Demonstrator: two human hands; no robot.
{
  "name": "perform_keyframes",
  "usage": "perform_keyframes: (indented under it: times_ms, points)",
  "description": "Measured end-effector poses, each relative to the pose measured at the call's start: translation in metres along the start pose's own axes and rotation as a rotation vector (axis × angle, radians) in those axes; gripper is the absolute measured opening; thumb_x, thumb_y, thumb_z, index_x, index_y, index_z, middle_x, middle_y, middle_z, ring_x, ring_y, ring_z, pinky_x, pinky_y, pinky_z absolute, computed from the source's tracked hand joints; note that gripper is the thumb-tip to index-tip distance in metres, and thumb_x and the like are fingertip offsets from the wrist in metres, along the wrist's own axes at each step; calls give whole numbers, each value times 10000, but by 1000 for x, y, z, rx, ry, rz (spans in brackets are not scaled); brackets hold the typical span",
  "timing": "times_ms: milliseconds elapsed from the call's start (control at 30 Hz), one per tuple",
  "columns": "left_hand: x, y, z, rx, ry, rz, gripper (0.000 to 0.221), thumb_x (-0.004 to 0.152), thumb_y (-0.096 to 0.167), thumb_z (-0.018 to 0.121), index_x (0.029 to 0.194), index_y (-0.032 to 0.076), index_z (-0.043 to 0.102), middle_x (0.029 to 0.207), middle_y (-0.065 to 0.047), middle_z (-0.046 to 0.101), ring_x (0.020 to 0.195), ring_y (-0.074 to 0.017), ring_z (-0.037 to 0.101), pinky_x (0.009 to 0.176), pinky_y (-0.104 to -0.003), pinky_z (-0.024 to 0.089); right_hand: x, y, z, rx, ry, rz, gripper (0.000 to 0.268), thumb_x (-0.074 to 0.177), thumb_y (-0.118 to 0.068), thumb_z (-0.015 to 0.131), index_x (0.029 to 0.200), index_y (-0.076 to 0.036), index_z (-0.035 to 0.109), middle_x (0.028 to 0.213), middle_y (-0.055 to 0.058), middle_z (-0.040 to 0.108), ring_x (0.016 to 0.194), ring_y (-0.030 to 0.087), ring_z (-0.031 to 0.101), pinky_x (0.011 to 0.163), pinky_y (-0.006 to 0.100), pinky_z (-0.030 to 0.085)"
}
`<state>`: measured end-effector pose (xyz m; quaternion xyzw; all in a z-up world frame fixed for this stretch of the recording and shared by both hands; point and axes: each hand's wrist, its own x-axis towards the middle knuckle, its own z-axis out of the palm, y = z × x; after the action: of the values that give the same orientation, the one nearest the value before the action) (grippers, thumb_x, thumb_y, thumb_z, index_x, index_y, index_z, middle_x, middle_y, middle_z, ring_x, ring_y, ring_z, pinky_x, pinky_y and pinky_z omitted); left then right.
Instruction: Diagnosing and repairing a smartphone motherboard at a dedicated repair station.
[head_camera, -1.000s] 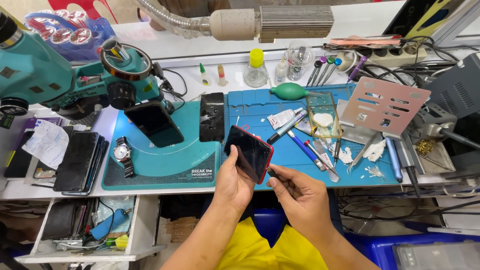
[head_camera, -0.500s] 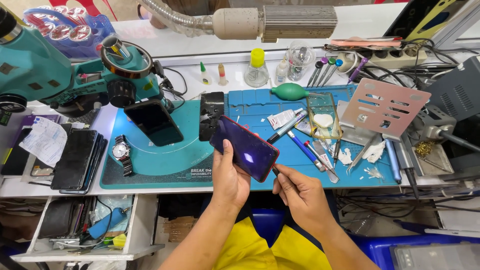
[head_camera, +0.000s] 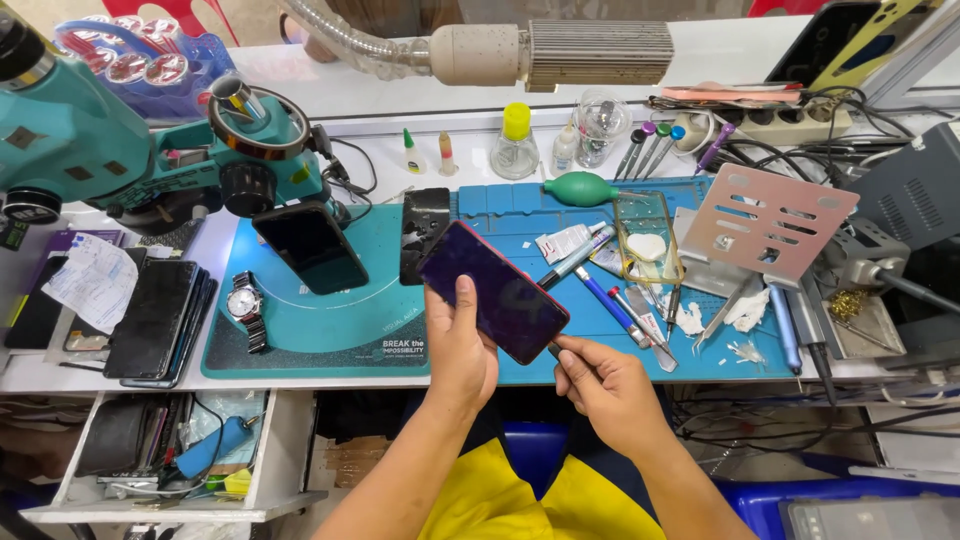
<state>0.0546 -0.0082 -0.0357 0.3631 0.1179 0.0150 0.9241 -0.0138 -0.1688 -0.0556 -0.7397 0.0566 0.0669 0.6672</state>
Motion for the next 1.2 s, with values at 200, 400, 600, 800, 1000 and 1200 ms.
perform_keyframes:
  times_ms: [200,400,600,800,1000,1200]
  points:
    - [24,-17,-8,217,-26,35,565,985,254,532,1518,144,380,1377,-73,579,1239,-188,560,1052,-378,493,16,18,0,207,-5,78,664,977,-96,579,1608,-73,376,651,126,620,485,150,387,440,291,287]
    - [58,-61,-35,232,-93,136,362,1078,234,546,1423,130,516,1338,-70,635,1240,-158,563,1113,-407,478,57,54,-2,476,-185,-64,389,1066,-240,485,1403,-48,505,873,312,747,716,338,780,533,376,656]
    - [40,-56,-31,97,-134,-72,787,1054,436,550,1596,-19,206,1573,-240,380,1455,-312,372,1217,-493,325,80,63,-9,594,-345,90,575,1042,-562,346,1326,-116,571,1062,329,764,912,462,778,713,579,666]
    - [70,-92,-66,-52,-338,-137,348,1120,266,472,1384,99,625,1351,-138,655,1209,-257,641,1048,-445,533,72,63,-8,752,-196,-19,360,1073,-296,451,1280,-51,616,1197,273,732,1021,442,742,781,695,610]
    - [74,-88,-73,26,-407,-177,296,1078,228,530,1351,132,596,1112,-99,742,917,-200,734,722,-337,628,75,68,-14,827,-206,-57,346,1078,-243,428,1300,-52,612,1261,263,710,1101,476,705,861,748,568]
    - [78,-91,-75,19,-436,-197,305,1074,193,530,1366,125,584,1171,-109,738,1019,-228,738,840,-380,633,76,70,-17,832,-208,-50,370,1078,-240,411,1337,-45,589,1302,273,685,1128,475,690,884,740,560]
